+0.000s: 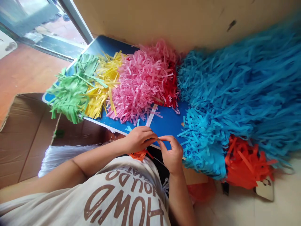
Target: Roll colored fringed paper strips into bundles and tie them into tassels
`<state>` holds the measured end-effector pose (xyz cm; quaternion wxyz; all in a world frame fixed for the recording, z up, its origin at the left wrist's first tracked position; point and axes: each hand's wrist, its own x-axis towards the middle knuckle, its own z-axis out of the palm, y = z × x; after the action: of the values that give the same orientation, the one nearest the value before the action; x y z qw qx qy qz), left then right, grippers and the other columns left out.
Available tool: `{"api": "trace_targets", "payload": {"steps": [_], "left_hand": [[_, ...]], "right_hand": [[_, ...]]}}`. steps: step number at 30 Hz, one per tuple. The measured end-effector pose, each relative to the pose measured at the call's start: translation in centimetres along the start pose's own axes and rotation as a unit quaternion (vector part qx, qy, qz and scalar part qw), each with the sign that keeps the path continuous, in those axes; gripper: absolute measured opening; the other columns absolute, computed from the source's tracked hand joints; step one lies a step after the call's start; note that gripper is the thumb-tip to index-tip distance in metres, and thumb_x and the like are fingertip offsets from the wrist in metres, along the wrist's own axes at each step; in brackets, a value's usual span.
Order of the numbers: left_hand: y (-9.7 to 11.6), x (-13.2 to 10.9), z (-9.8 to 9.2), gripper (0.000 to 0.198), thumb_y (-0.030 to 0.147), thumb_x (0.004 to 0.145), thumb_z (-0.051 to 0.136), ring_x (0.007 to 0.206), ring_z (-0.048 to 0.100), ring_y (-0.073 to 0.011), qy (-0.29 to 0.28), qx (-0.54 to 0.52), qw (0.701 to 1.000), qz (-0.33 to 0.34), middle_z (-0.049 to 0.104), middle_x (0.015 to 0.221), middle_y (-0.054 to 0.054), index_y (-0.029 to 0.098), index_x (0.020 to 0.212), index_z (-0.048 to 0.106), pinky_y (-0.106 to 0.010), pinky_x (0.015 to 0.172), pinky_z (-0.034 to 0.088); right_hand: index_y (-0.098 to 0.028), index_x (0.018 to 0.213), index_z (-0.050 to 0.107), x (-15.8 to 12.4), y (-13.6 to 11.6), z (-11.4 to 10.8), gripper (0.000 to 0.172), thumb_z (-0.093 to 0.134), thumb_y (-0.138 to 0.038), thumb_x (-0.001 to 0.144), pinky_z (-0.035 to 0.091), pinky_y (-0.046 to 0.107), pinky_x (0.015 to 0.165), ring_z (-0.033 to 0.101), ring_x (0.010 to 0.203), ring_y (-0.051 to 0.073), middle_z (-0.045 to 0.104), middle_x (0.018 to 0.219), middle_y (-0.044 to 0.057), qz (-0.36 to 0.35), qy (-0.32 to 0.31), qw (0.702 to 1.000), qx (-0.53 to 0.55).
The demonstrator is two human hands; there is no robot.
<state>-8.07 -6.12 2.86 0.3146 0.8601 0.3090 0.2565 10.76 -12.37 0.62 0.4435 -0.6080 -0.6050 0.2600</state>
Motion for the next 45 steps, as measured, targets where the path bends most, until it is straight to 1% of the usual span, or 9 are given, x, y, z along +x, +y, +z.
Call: {"api": "trace_targets", "payload": {"steps": [8, 11, 14, 18, 22, 26, 32, 37, 45], "left_hand": [[0.2, -0.3, -0.2, 0.021, 0.026, 0.098, 0.046, 0.076, 0.061, -0.0151, -0.004, -0.047, 0.999, -0.007, 0.068, 0.082, -0.006, 0.017, 0.090, 0.063, -0.024, 0.070, 0.043], [0.1, -0.5, -0.1, 0.021, 0.030, 0.097, 0.048, 0.075, 0.062, -0.0143, 0.001, -0.080, 0.996, -0.036, 0.069, 0.081, -0.005, 0.018, 0.090, 0.064, -0.023, 0.070, 0.044], [0.2, -0.5, -0.3, 0.021, 0.032, 0.097, 0.051, 0.075, 0.063, -0.0127, -0.001, -0.137, 0.988, -0.073, 0.070, 0.083, -0.004, 0.018, 0.090, 0.065, -0.021, 0.070, 0.045], [0.6, -0.3, -0.5, 0.022, 0.036, 0.092, 0.060, 0.085, 0.064, -0.0156, -0.020, -0.129, 0.990, -0.055, 0.071, 0.095, -0.007, 0.017, 0.103, 0.065, -0.024, 0.077, 0.047], [1.2, 0.0, -0.5, 0.021, 0.034, 0.095, 0.056, 0.086, 0.064, -0.0157, -0.022, -0.132, 0.991, -0.027, 0.071, 0.092, -0.008, 0.018, 0.096, 0.069, -0.025, 0.078, 0.048], [1.3, 0.0, -0.6, 0.022, 0.033, 0.095, 0.056, 0.085, 0.065, -0.0154, -0.030, -0.158, 0.986, -0.040, 0.072, 0.091, -0.008, 0.018, 0.097, 0.071, -0.025, 0.078, 0.049], [1.3, -0.3, -0.5, 0.023, 0.039, 0.087, 0.069, 0.083, 0.066, -0.0153, -0.028, -0.157, 0.985, -0.060, 0.072, 0.089, -0.007, 0.018, 0.096, 0.071, -0.023, 0.076, 0.048], [1.3, -0.3, -0.7, 0.014, 0.030, 0.091, 0.063, 0.080, 0.065, -0.0132, -0.029, -0.150, 0.987, -0.046, 0.072, 0.087, -0.005, 0.018, 0.094, 0.071, -0.022, 0.075, 0.048], [1.4, -0.3, -0.2, 0.022, 0.032, 0.093, 0.058, 0.083, 0.069, -0.0162, 0.028, -0.166, 0.985, -0.023, 0.075, 0.089, -0.010, 0.018, 0.087, 0.074, -0.026, 0.077, 0.054]], "right_hand": [[-0.026, 0.095, 0.067, 0.0, -1.1, 0.0, 0.008, 0.064, -0.024, 0.088, 0.056, 0.036, 0.083, 0.068, 0.090, 0.020, 0.072, 0.093, 0.003, -0.051, -0.039, 0.998, -0.018], [-0.027, 0.102, 0.068, -0.1, -0.7, -0.2, 0.016, 0.068, -0.029, 0.086, 0.057, 0.035, 0.078, 0.069, 0.085, 0.020, 0.073, 0.096, 0.003, 0.014, -0.042, 0.998, 0.040], [-0.025, 0.092, 0.070, -0.2, -0.3, -0.6, 0.010, 0.068, -0.033, 0.086, 0.057, 0.033, 0.074, 0.069, 0.078, 0.018, 0.072, 0.091, 0.002, 0.056, -0.044, 0.994, 0.079], [-0.024, 0.083, 0.068, -0.3, -0.7, -1.0, 0.009, 0.064, -0.030, 0.089, 0.054, 0.030, 0.073, 0.066, 0.078, 0.017, 0.071, 0.086, 0.001, 0.008, -0.052, 0.998, 0.036], [-0.025, 0.088, 0.066, -0.5, -1.4, -1.3, 0.009, 0.060, -0.030, 0.092, 0.052, 0.030, 0.074, 0.065, 0.080, 0.017, 0.069, 0.087, 0.002, -0.022, -0.084, 0.996, 0.010], [-0.025, 0.087, 0.062, -0.8, -1.7, -1.5, 0.011, 0.056, -0.030, 0.094, 0.051, 0.029, 0.073, 0.064, 0.081, 0.017, 0.068, 0.086, 0.002, -0.015, -0.079, 0.997, 0.006], [-0.025, 0.084, 0.063, -0.8, -2.0, -1.6, 0.012, 0.057, -0.028, 0.094, 0.050, 0.028, 0.071, 0.063, 0.078, 0.016, 0.068, 0.085, 0.001, -0.022, -0.082, 0.996, 0.012], [-0.024, 0.085, 0.060, -0.7, -2.2, -1.7, 0.011, 0.054, -0.026, 0.095, 0.047, 0.026, 0.068, 0.061, 0.077, 0.015, 0.065, 0.083, 0.000, -0.025, -0.093, 0.995, 0.015], [-0.025, 0.087, 0.058, -1.0, -2.4, -1.6, 0.008, 0.055, -0.023, 0.094, 0.050, 0.029, 0.074, 0.063, 0.082, 0.017, 0.066, 0.085, 0.001, -0.044, -0.036, 0.998, -0.021]]}}
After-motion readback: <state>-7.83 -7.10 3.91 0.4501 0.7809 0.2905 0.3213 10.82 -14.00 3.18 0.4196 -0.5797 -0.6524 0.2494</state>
